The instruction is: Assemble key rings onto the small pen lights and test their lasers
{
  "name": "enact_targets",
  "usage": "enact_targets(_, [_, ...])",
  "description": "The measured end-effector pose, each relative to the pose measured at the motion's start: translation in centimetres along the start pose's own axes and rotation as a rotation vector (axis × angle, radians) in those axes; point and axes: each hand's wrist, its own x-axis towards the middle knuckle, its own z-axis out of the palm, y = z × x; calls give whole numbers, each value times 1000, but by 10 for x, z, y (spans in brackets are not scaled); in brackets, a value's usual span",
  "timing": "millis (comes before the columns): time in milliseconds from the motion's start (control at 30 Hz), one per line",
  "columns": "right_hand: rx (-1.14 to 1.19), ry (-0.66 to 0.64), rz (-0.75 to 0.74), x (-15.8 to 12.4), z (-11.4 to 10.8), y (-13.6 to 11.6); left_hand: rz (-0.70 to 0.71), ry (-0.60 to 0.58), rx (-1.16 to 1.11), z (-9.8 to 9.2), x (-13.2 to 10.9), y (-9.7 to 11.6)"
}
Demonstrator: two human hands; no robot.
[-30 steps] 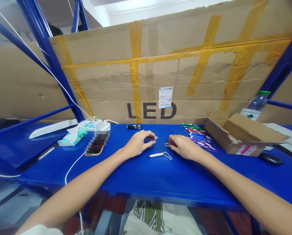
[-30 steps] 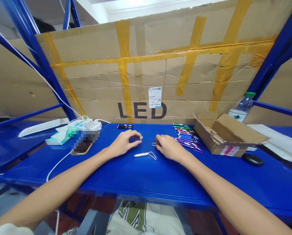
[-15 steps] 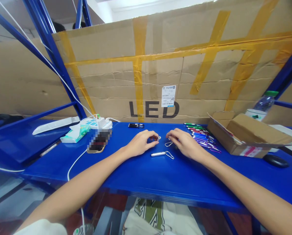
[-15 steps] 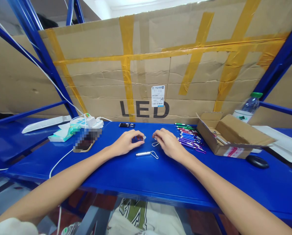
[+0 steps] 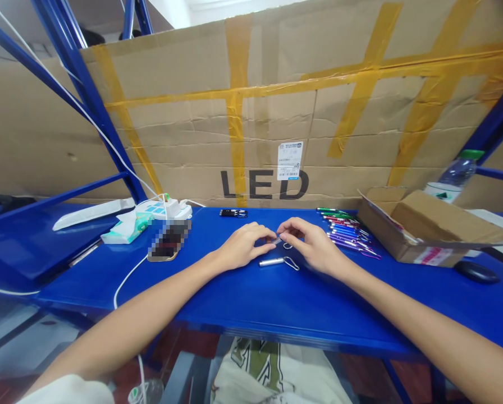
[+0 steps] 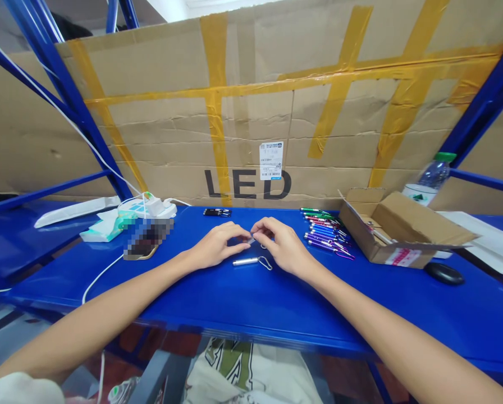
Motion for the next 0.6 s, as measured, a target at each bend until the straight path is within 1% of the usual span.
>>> enact_targets(167, [145,-18,84,1,3,5,20,1,-1,-2,0,0])
enact_targets(300, [146,8,82,1,3,5,11,-9,6,-4,0,0])
enact_targets(433, [162,-4,97,1,4,9,4,-24,7,-3,0,-1])
enact_targets(600, [60,34,99,2,5,11,26,-2,-39,-1,0,-4])
